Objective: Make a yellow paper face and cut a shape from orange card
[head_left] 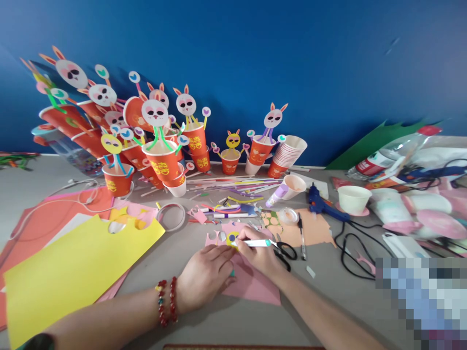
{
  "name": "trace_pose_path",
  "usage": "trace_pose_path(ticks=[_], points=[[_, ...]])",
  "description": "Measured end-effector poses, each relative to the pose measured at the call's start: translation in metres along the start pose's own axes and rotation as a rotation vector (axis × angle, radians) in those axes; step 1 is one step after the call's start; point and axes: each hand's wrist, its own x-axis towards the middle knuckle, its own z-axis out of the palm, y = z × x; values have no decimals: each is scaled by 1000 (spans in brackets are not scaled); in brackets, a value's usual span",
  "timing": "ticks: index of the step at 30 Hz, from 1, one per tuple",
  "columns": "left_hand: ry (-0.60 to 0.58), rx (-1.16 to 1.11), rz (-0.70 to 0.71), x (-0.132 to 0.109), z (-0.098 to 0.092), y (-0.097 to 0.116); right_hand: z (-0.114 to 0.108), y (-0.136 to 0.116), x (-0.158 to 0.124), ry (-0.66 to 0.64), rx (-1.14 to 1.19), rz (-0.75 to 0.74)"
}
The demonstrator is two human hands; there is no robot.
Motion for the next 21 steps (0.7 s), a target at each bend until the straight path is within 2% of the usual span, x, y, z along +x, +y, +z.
trace_pose_path(ticks=[12, 17, 21], points=[[21, -5, 2, -1, 0, 0, 2, 2, 0, -3, -14, 2], [-11, -2, -3, 0, 0, -1, 0, 0, -1, 47, 21, 28], [-22, -7, -6, -1, 0, 0, -1, -1, 0, 29, 4, 14]])
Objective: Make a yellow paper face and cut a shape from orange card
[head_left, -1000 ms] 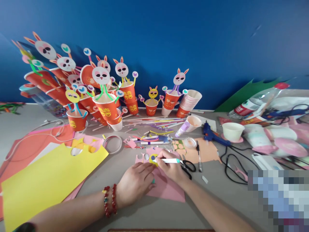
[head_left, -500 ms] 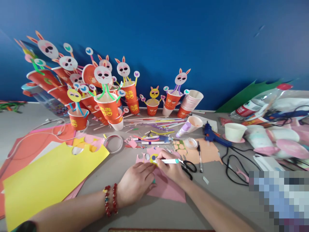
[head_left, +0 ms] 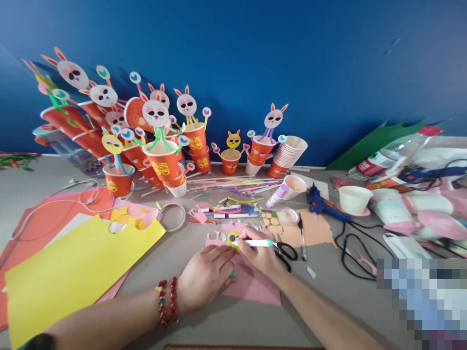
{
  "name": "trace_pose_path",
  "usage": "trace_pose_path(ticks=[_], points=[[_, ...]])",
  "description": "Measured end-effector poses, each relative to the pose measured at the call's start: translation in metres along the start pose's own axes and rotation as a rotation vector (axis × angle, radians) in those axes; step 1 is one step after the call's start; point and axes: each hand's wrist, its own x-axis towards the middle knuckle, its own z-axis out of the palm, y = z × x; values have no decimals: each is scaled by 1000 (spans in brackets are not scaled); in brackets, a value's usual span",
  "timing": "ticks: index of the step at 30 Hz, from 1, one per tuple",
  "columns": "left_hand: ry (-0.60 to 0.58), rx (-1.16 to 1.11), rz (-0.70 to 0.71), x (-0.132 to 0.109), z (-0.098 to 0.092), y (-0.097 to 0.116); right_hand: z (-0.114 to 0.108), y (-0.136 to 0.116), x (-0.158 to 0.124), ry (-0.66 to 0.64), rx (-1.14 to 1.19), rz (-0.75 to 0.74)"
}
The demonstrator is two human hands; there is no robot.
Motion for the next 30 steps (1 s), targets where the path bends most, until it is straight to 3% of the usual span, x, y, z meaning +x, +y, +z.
trace_pose_path(ticks=[18, 30], points=[[33, -1, -1, 1, 0, 0, 3, 3, 1, -74, -40, 2], [33, -23, 2, 1, -1, 0, 0, 6, -2, 105, 72, 33]])
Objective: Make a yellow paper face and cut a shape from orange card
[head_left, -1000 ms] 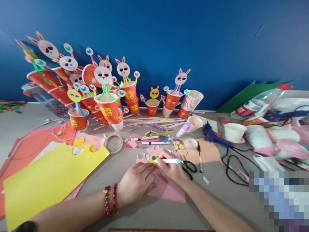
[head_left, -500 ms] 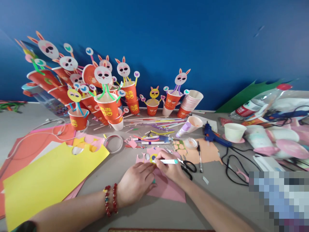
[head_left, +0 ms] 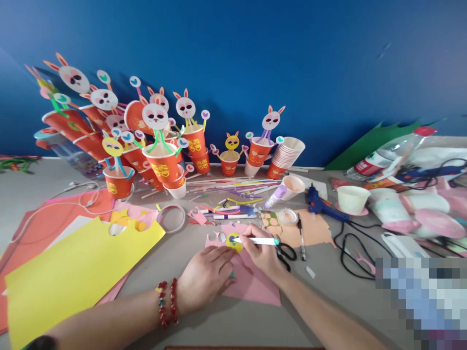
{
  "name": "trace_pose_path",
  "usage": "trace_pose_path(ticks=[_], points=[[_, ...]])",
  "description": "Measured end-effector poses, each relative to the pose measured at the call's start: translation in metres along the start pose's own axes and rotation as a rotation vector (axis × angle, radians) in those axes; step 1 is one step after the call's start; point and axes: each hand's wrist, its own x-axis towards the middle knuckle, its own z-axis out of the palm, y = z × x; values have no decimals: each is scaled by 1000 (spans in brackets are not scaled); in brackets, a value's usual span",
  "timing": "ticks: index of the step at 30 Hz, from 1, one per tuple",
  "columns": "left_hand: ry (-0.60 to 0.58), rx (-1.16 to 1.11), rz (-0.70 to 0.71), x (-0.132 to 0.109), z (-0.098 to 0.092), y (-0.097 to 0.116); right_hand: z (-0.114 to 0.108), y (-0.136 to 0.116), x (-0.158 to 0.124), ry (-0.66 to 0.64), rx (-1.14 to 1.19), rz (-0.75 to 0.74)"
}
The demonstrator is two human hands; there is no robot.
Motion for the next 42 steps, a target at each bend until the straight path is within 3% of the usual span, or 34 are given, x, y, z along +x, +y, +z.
trace_pose_path(ticks=[9, 14, 18, 23, 27, 32, 42], points=[[28, 21, -6, 0, -1, 1, -6, -7, -8, 53, 160, 38], [108, -3, 3, 2, -1, 2, -25, -22, -14, 138, 209, -20], [210, -154, 2, 4, -12, 2, -45, -36, -12, 188, 277, 40], [297, -361, -86, 8, -27, 4, -56, -55, -19, -8, 409, 178], [244, -402, -113, 13, -36, 7, -53, -65, -38, -143, 534, 311], [156, -431, -83, 20, -41, 10, -46, -70, -52, -114, 672, 365], [152, -373, -22, 25, -33, 17, -37, -61, -58, -68, 667, 339]])
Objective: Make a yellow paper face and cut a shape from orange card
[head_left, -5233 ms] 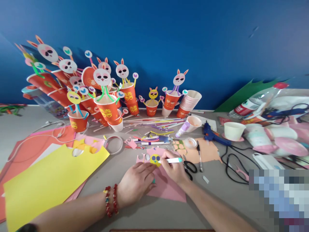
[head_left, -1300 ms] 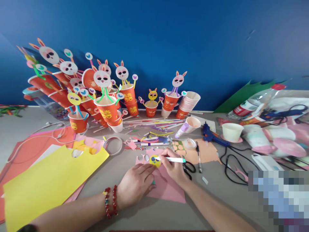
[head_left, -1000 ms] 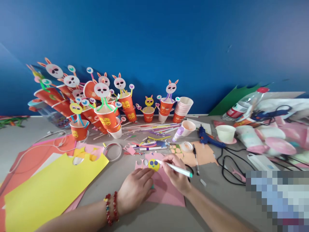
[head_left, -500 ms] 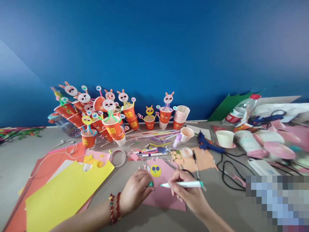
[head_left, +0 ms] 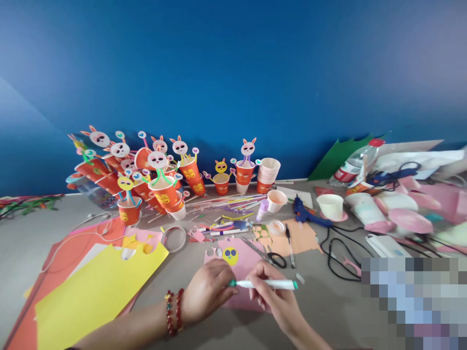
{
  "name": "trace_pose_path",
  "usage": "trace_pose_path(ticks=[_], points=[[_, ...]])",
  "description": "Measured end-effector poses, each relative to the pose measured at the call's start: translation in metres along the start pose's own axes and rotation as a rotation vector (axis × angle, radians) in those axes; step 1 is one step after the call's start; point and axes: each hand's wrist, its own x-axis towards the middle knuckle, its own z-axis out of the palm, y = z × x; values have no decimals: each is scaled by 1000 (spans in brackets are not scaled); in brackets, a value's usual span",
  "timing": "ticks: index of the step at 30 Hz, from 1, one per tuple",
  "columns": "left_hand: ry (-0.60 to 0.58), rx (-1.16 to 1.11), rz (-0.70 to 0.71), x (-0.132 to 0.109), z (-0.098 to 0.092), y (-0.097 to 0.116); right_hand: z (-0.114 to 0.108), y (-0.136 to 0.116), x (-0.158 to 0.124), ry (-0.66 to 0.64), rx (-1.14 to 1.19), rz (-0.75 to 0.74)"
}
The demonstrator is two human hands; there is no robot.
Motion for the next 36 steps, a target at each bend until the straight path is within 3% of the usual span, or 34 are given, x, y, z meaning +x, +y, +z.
trace_pose_path(ticks=[10, 20, 27, 36], points=[[-35, -5, 15, -7, 7, 3, 6, -5, -6, 0, -77, 6], [-10, 55, -91, -7, -13, -26, 1, 12, -1, 158, -20, 54], [-75, -26, -20, -6, -2, -18, 10, 8, 4, 132, -38, 10], [-107, 97, 44, -2, 3, -10, 16, 12, 3, 83, -23, 33]])
